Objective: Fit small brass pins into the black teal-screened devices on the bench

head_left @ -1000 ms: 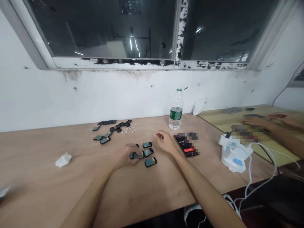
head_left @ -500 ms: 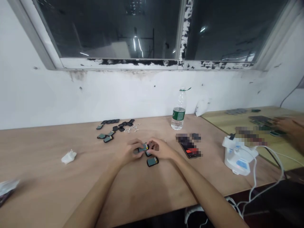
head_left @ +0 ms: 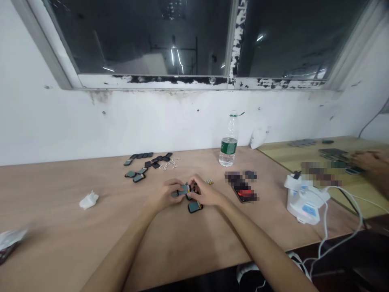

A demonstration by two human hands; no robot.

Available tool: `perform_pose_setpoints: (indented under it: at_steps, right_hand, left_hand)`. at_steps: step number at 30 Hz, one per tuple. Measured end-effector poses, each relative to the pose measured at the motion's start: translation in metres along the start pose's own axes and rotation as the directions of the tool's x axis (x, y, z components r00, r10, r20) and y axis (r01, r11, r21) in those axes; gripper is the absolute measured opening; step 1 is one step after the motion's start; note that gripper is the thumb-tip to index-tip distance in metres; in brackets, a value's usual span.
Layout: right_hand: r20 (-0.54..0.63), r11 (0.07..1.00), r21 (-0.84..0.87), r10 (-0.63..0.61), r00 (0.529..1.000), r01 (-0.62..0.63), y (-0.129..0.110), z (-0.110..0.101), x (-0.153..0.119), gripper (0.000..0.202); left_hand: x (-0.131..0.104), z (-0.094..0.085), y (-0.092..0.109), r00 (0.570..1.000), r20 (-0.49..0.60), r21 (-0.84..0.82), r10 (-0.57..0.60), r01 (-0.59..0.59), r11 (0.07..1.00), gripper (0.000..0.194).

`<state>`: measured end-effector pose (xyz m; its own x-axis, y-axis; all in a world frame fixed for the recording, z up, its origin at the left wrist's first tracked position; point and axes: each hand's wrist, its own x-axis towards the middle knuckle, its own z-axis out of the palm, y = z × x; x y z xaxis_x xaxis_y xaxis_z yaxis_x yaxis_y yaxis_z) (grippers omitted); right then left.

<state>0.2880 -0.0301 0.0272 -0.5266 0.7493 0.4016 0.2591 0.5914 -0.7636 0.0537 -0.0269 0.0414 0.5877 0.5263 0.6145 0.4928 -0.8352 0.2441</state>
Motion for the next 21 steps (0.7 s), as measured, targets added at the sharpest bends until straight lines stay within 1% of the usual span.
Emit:
perform_pose_setpoints:
  at_steps: [4, 6, 9, 11, 13, 15, 16, 18, 19, 20, 21]
  right_hand:
    - [-0.006, 0.999, -0.032, -0.032, 0.999, 0.032, 0.0, -0.001, 0.0, 0.028]
    - [-0.033, 0.997, -0.051, -0.061, 0.998, 0.059, -0.003, -0.002, 0.0, 0.028]
    - [-0.105, 0.994, -0.053, -0.098, 0.99, 0.093, -0.009, -0.002, 0.001, 0.015]
    - [-0.136, 0.996, -0.024, -0.091, 0.987, 0.088, -0.012, -0.002, 0.003, 0.007]
    - [-0.163, 0.997, 0.015, -0.07, 0.984, 0.073, -0.012, -0.004, 0.005, 0.008]
    - [-0.231, 0.998, 0.031, -0.047, 0.972, 0.056, -0.008, -0.011, 0.007, 0.01]
    - [-0.28, 0.999, 0.022, -0.032, 0.959, 0.04, -0.004, -0.017, 0.007, 0.011]
    - [-0.37, 0.998, -0.05, 0.008, 0.929, -0.029, 0.007, -0.03, 0.007, 0.009]
    - [-0.392, 0.99, -0.114, 0.037, 0.919, -0.089, 0.013, -0.038, 0.007, 0.006]
    - [-0.399, 0.966, -0.203, 0.067, 0.915, -0.159, 0.019, -0.045, 0.006, 0.003]
    - [-0.407, 0.93, -0.288, 0.098, 0.908, -0.23, 0.025, -0.051, 0.004, 0.004]
  left_hand:
    - [0.0, -0.001, 0.001, 1.0, 0.006, -0.007, -0.008, 0.008, 1.0, 0.006]
    - [0.001, -0.002, 0.002, 1.0, 0.015, -0.007, -0.016, 0.016, 1.0, 0.007]
    - [0.003, -0.003, 0.003, 1.0, 0.002, -0.016, 0.002, -0.002, 1.0, 0.008]
    - [0.004, -0.004, 0.004, 1.0, -0.011, -0.024, 0.003, -0.003, 1.0, 0.007]
    - [0.004, -0.007, 0.004, 1.0, 0.001, -0.032, -0.026, 0.026, 0.999, 0.007]
    - [0.005, -0.01, 0.004, 0.997, 0.029, -0.044, -0.065, 0.067, 0.997, 0.006]
    - [0.005, -0.012, 0.004, 0.995, 0.043, -0.051, -0.086, 0.088, 0.995, 0.006]
    - [0.005, -0.017, 0.004, 0.99, 0.067, -0.068, -0.123, 0.128, 0.989, 0.008]
    - [0.005, -0.02, 0.004, 0.987, 0.075, -0.076, -0.142, 0.148, 0.986, 0.01]
    - [0.006, -0.022, 0.005, 0.984, 0.08, -0.083, -0.16, 0.167, 0.983, 0.011]
    - [0.006, -0.025, 0.005, 0.98, 0.086, -0.091, -0.177, 0.185, 0.979, 0.012]
